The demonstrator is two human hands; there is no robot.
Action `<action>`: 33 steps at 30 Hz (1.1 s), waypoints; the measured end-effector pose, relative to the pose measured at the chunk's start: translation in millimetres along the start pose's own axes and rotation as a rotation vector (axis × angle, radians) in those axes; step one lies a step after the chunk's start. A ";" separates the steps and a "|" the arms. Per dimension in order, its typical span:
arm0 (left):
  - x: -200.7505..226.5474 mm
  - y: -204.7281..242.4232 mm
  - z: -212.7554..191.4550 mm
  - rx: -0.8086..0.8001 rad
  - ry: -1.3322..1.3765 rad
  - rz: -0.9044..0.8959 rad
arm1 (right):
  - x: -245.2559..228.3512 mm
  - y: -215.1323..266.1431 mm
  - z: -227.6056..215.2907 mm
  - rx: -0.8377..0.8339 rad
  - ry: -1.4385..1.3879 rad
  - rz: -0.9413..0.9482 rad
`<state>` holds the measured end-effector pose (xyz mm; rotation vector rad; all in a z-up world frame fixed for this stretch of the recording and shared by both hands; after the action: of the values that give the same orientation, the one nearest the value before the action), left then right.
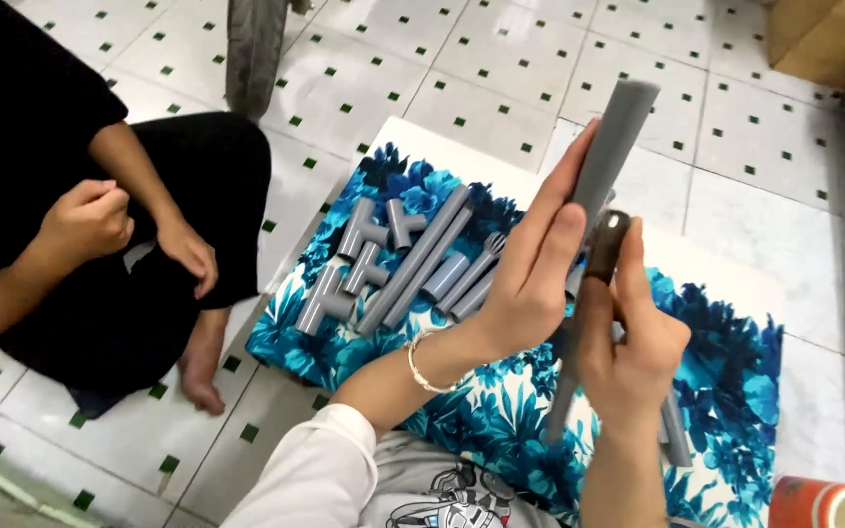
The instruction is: Smoothing the edges of a cut PVC pipe using a small abrasive tool
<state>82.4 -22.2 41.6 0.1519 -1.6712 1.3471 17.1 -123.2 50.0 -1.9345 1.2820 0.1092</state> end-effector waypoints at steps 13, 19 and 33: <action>-128.2 165.5 -22.9 -0.368 -0.993 -0.632 | 168.0 39.4 100.9 -0.566 0.340 0.322; -77.3 175.9 -83.7 -0.213 -1.198 -0.650 | 136.7 45.3 109.9 -0.477 1.071 0.152; -51.5 256.5 -221.8 0.227 -0.898 -1.131 | 3.1 46.9 281.9 -0.710 0.380 -0.529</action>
<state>83.1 234.1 -186.2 1.7458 -1.5909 0.5448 75.7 50.1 -169.5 -2.9637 0.9745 -0.0922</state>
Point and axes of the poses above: each hand's wrist, its own y-axis away from the middle knuckle, its own z-axis out of the palm, x = y × z, the point moved 8 cm from there along -y, towards the middle knuckle, and after that the axes turned 15 degrees about -x, right-handed, at the moved point
